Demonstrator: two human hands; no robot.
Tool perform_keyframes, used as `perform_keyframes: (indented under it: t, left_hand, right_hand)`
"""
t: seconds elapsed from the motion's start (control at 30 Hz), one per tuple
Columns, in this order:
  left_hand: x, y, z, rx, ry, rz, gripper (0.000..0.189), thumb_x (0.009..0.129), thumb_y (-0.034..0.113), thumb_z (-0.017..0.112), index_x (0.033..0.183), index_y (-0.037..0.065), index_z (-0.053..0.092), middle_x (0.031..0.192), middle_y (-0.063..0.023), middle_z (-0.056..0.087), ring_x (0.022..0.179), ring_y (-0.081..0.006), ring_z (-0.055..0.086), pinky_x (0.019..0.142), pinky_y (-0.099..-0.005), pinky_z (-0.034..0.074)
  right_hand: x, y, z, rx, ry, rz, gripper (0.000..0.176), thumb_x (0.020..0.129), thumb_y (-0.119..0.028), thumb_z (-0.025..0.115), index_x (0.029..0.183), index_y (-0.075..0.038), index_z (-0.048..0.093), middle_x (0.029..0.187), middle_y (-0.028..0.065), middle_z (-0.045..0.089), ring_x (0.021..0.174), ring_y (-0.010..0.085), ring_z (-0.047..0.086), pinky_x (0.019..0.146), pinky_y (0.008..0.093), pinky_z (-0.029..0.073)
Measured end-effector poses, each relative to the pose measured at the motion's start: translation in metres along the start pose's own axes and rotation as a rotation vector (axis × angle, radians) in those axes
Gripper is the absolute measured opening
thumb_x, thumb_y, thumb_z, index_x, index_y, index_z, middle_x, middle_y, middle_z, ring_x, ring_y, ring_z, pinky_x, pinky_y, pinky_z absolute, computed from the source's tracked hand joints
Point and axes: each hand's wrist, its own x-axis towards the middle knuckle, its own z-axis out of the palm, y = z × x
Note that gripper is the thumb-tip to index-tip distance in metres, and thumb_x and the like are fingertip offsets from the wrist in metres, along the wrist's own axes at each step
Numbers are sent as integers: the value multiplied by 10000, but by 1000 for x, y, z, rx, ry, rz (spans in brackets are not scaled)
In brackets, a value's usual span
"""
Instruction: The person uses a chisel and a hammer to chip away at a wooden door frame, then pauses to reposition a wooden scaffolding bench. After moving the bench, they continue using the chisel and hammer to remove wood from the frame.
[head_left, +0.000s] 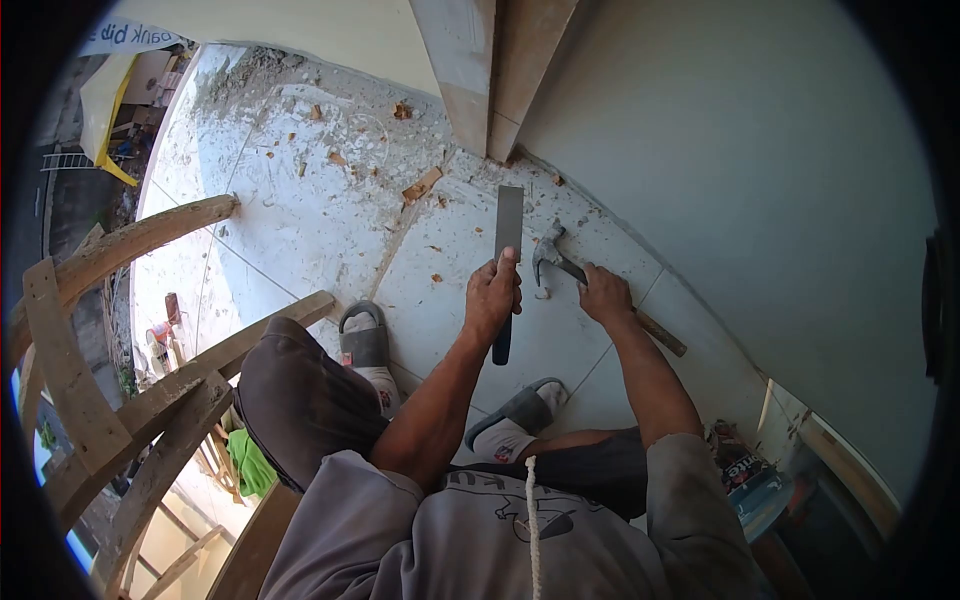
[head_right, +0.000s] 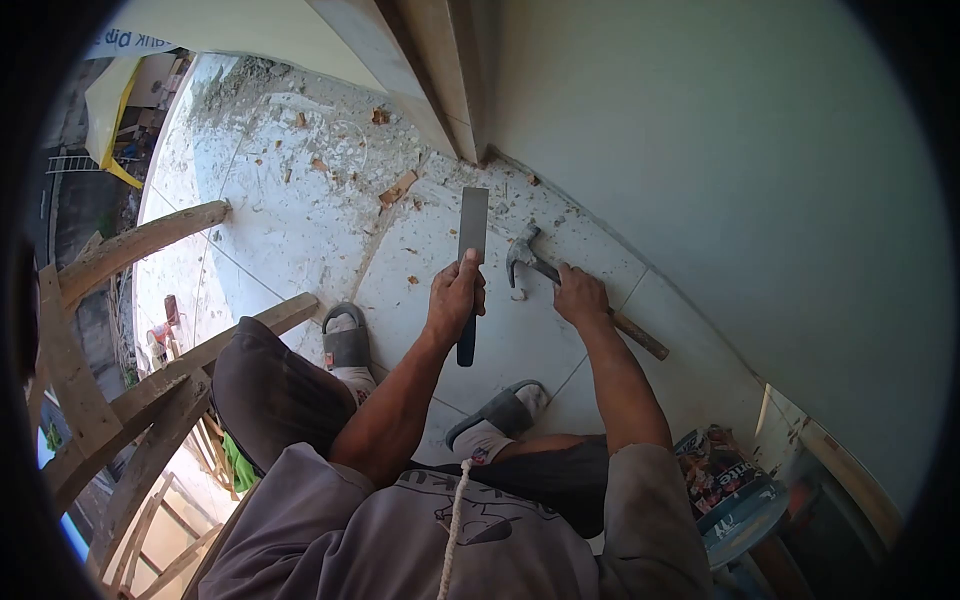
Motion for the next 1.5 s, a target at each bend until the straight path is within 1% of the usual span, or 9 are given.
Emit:
perform_keyframes:
  t: [0.33, 0.53, 0.7, 0.77, 0.83, 0.9, 1.0, 1.2, 1.5]
  left_hand:
    - [15, 13, -9, 59, 19, 93, 561, 934, 550, 501, 740, 28, 562, 496, -38, 478, 394, -119, 473, 401, -252, 383]
    - [24, 35, -26, 141, -37, 142, 598, 914, 583, 507, 713, 22, 561, 501, -44, 491, 390, -120, 474, 401, -251, 383]
    - [33, 41, -51, 218, -78, 152, 601, 904, 587, 520, 690, 27, 558, 525, -45, 508, 406, -124, 485, 407, -262, 394]
    - [36, 41, -58, 206, -92, 114, 591, 904, 579, 525, 695, 28, 563, 530, -39, 507, 413, -124, 486, 415, -259, 398]
    - [39, 43, -62, 217, -105, 115, 597, 902, 560, 530, 694, 2, 568, 484, -58, 502, 383, -144, 483, 409, -273, 390]
    - [41, 46, -67, 243, -131, 86, 588, 901, 555, 536, 693, 6, 569, 484, -55, 501, 385, -142, 483, 410, -273, 390]
    - [45, 50, -72, 297, -174, 66, 574, 904, 543, 539, 685, 13, 571, 487, -51, 505, 389, -142, 484, 411, -277, 391]
    - [56, 62, -76, 383, -265, 107, 569, 915, 526, 531, 656, 21, 571, 490, -48, 508, 400, -144, 489, 428, -284, 399]
    - [64, 69, -94, 345, -229, 49, 489, 921, 511, 553, 732, 64, 608, 546, -23, 521, 450, -117, 493, 474, -255, 410]
  right_hand:
    - [13, -21, 36, 132, 112, 5, 325, 857, -243, 639, 1085, -54, 505, 975, 190, 610, 927, 393, 613, 790, 490, 494]
    - [13, -46, 25, 57, 37, 168, 338, 868, -260, 635, 1118, -65, 517, 1059, 183, 590, 1024, 371, 593, 849, 481, 501]
    - [16, -70, 10, 55, 195, 211, 363, 866, -297, 633, 1116, -41, 570, 1045, 182, 604, 1020, 338, 586, 868, 449, 499]
    - [34, -76, 1, 339, 198, 162, 422, 891, -399, 597, 1098, -31, 579, 949, 150, 637, 916, 285, 629, 785, 396, 532]
    - [35, -103, -32, 1164, -7, 322, 513, 904, -503, 555, 1065, -17, 582, 859, 104, 642, 765, 220, 641, 683, 339, 541]
    - [40, -125, -44, 1527, 7, 299, 559, 908, -540, 539, 1034, 3, 579, 842, 80, 626, 672, 181, 624, 632, 309, 534]
    - [52, -150, -56, 1828, -55, 163, 513, 944, -477, 518, 1082, 16, 552, 894, 109, 629, 812, 204, 636, 732, 330, 530]
    - [72, -188, -74, 1948, 149, 130, 392, 933, -315, 569, 1098, 40, 550, 930, 160, 652, 818, 260, 653, 722, 341, 532]
    - [93, -207, -73, 1981, 121, 153, 351, 927, -244, 566, 1112, 53, 546, 923, 182, 660, 818, 269, 669, 681, 338, 524]
